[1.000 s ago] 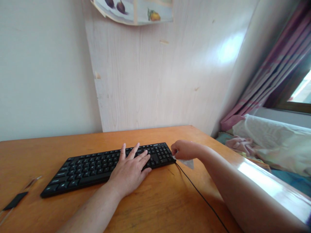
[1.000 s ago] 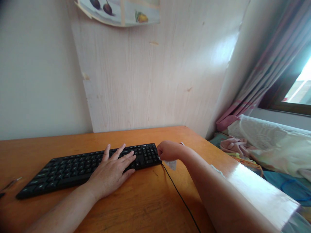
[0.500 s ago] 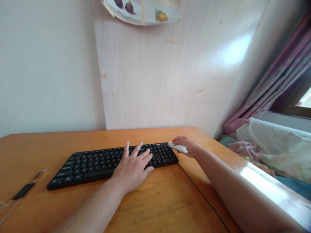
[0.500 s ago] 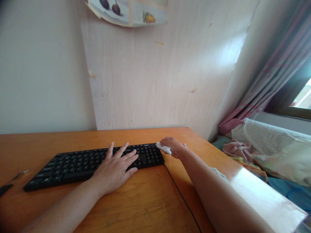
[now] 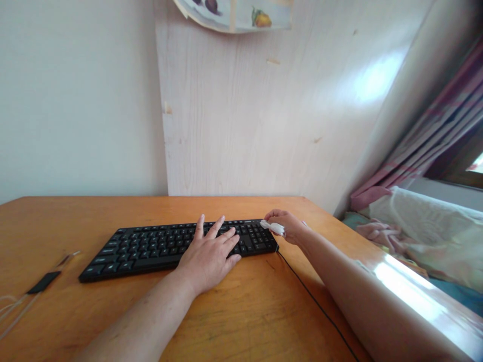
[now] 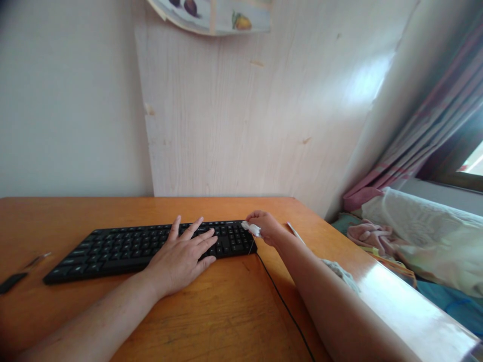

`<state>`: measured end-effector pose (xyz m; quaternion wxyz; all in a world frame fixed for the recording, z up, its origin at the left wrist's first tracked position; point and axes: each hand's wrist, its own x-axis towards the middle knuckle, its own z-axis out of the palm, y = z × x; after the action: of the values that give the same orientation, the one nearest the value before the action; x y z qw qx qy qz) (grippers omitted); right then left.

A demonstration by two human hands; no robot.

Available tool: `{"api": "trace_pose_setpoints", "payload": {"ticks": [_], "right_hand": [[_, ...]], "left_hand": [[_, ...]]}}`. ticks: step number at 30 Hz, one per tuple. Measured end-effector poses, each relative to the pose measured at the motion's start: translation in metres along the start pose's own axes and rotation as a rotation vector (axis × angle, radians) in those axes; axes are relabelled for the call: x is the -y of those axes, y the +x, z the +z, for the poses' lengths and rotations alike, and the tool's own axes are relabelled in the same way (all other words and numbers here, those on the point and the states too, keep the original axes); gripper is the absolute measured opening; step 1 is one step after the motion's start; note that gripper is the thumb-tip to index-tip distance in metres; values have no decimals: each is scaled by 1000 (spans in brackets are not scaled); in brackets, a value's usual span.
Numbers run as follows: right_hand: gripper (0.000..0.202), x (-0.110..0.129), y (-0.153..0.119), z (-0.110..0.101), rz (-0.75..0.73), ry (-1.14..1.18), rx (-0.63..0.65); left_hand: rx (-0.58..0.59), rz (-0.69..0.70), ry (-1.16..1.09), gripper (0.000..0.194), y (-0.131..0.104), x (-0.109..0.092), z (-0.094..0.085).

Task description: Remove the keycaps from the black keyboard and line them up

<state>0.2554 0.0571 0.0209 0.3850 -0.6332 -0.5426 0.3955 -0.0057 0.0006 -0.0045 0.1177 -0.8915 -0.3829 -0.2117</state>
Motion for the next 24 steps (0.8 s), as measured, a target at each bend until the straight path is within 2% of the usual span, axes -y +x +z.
{"api": "trace_pose_setpoints", "payload": {"ticks": [3,6,9,14,18,24], "right_hand": [[9,3,-4,1,-37,-48,-19],[17,5,-5,0,-27,-75,38],[13,2,-1,0,-25,-152,69],[8,-8,9,1,-42,-244,-73],[8,-15,17,0,-67,-305,-134],[7,-9,30,-2,-151,-606,-186]], "left_hand": [[-5,2,4,47,0,0,0],[-10,0,-3,47,0,0,1],[-8,-2,-8,47,0,-1,1],[-17,-6,-12,46,0,-1,2],[-26,-10,-13,45,0,-2,2],[-27,-16,-31,45,-1,-2,1]]}}
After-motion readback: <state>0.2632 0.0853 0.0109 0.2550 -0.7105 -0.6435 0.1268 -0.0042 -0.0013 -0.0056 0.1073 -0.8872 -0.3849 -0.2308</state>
